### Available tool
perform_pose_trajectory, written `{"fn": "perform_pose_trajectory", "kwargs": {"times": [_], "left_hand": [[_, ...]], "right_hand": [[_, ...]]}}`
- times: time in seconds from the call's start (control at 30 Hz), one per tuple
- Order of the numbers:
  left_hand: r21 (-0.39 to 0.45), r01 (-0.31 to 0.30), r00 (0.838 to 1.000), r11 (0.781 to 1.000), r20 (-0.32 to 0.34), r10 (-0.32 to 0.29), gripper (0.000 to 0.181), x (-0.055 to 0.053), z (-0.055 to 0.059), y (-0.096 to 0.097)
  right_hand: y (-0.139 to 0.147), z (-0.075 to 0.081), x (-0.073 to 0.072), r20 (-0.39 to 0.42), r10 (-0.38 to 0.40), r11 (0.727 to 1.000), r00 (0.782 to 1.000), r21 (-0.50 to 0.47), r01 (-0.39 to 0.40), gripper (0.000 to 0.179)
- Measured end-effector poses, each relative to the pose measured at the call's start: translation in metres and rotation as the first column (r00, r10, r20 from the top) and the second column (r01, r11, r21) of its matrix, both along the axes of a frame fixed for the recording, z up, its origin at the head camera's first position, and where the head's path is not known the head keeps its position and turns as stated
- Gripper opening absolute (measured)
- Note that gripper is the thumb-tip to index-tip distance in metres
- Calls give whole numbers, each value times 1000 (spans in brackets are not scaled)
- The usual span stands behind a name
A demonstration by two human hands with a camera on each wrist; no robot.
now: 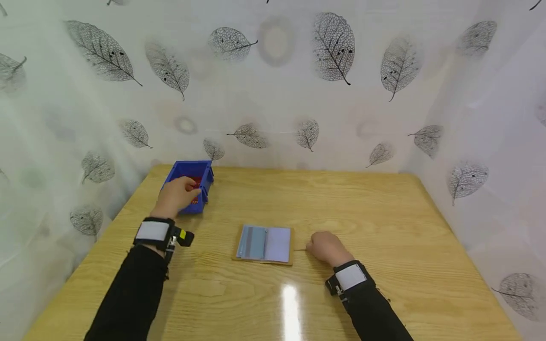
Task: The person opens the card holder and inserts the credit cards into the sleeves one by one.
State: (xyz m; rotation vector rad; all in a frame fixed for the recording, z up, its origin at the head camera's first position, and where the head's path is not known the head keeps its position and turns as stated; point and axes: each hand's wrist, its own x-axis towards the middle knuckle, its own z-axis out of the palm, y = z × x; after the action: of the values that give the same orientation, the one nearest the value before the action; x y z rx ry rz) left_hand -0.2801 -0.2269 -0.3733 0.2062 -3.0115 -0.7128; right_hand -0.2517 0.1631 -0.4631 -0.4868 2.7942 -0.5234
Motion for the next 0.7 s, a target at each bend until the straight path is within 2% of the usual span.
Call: {"fn": "perform_pose_trajectory", "kwargs": {"times": [0.07,0.1,0.2,0.3,0.4,0.5,0.6,0.7], "left_hand": [[-80,1,1000,997,-6,-1,35,-15,-1,-19],[-113,18,1000,993,9,-17,34,-23,-7,-28],[-178,71,996,981,74,-58,33,-41,-31,-45],[-174,126,988,977,110,-108,31,-55,-52,-49],[-174,89,990,981,122,-68,28,-65,-66,-48],[-184,2,988,983,153,27,30,-72,-76,-47],[-189,-74,978,979,179,109,36,-77,-79,-46],[-189,-92,974,978,187,128,37,-79,-77,-44]], "right_hand": [[0,0,0,5,-4,1000,1000,-7,4,30],[1,1,0,1,0,1000,1000,-14,0,30],[2,0,1,-16,28,999,999,-40,-29,30],[4,1,2,-28,36,997,999,-64,-38,29],[4,-1,4,-27,24,998,999,-63,-26,28],[1,-1,5,-14,5,999,1000,-53,-6,29],[-2,1,7,-15,4,999,1000,-36,-5,31],[-2,2,6,-34,-1,1000,999,-16,1,32]]}}
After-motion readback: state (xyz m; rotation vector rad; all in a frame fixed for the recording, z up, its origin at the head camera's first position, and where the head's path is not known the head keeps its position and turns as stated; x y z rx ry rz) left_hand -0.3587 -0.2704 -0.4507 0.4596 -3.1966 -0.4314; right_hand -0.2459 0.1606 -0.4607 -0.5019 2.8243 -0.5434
